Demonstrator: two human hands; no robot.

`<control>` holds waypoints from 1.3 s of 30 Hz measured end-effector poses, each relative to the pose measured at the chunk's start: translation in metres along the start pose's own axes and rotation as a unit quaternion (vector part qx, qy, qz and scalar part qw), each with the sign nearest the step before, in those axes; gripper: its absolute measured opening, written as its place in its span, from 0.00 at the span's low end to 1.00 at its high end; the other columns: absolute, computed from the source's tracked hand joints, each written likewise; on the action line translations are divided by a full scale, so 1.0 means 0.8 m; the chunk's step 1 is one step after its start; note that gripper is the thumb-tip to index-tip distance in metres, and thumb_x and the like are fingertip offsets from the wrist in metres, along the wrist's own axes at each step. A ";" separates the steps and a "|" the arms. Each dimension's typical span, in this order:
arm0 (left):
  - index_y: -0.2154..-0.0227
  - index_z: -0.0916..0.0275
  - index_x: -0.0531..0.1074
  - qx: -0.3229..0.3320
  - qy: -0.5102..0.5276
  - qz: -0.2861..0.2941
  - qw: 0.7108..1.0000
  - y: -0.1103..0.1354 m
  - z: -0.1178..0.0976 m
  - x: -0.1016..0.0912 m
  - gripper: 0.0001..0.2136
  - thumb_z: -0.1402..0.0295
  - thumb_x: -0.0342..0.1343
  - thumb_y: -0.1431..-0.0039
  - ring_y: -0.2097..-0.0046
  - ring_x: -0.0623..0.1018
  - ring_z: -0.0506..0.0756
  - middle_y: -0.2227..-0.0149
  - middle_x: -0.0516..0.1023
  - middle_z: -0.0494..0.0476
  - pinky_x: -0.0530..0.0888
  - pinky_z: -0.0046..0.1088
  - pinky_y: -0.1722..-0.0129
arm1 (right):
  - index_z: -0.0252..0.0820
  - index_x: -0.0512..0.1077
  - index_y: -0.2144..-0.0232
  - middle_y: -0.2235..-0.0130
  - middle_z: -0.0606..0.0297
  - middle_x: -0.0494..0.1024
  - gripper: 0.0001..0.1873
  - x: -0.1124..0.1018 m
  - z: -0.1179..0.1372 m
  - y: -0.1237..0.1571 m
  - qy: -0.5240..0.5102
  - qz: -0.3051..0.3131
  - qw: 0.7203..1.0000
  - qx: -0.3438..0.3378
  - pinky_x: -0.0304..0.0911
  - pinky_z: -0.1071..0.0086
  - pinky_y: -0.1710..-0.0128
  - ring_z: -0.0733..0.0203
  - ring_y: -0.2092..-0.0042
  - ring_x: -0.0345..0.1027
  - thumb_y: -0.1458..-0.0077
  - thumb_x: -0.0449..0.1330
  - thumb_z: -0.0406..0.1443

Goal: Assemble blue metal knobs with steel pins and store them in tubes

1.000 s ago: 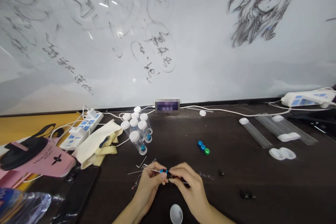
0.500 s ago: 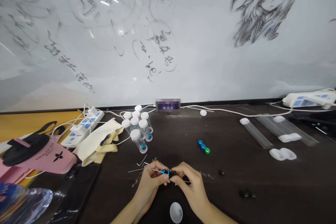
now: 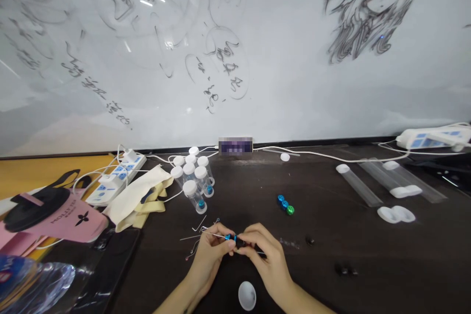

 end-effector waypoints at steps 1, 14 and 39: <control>0.74 0.67 0.76 0.001 0.001 0.000 1.000 0.000 0.000 0.000 0.09 0.73 0.70 0.59 0.74 0.74 0.48 0.75 0.78 0.53 0.70 0.22 0.73 | 0.45 0.77 0.63 0.65 0.61 0.76 0.05 0.000 0.000 0.000 0.000 0.001 1.000 -0.002 0.68 0.69 0.69 0.60 0.68 0.72 0.42 0.61 0.35; 0.73 0.66 0.76 0.002 0.016 -0.008 1.000 0.000 0.000 0.000 0.09 0.73 0.70 0.58 0.74 0.75 0.48 0.75 0.78 0.53 0.71 0.22 0.71 | 0.47 0.77 0.58 0.61 0.59 0.75 0.10 -0.001 -0.005 0.003 0.018 -0.009 1.000 -0.016 0.72 0.65 0.62 0.56 0.61 0.73 0.41 0.60 0.33; 0.73 0.66 0.76 0.012 0.017 0.012 1.000 -0.001 -0.001 0.000 0.10 0.75 0.70 0.59 0.74 0.75 0.47 0.74 0.79 0.53 0.71 0.22 0.70 | 0.45 0.76 0.61 0.65 0.62 0.76 0.06 -0.003 -0.001 -0.001 0.007 0.001 1.000 0.012 0.67 0.70 0.66 0.58 0.64 0.72 0.41 0.60 0.33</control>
Point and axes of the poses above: each hand's wrist, its own y-axis away from the middle knuckle, its own x-axis out of the palm, z = x × y, the point moved 1 cm from there along -y, towards the middle knuckle
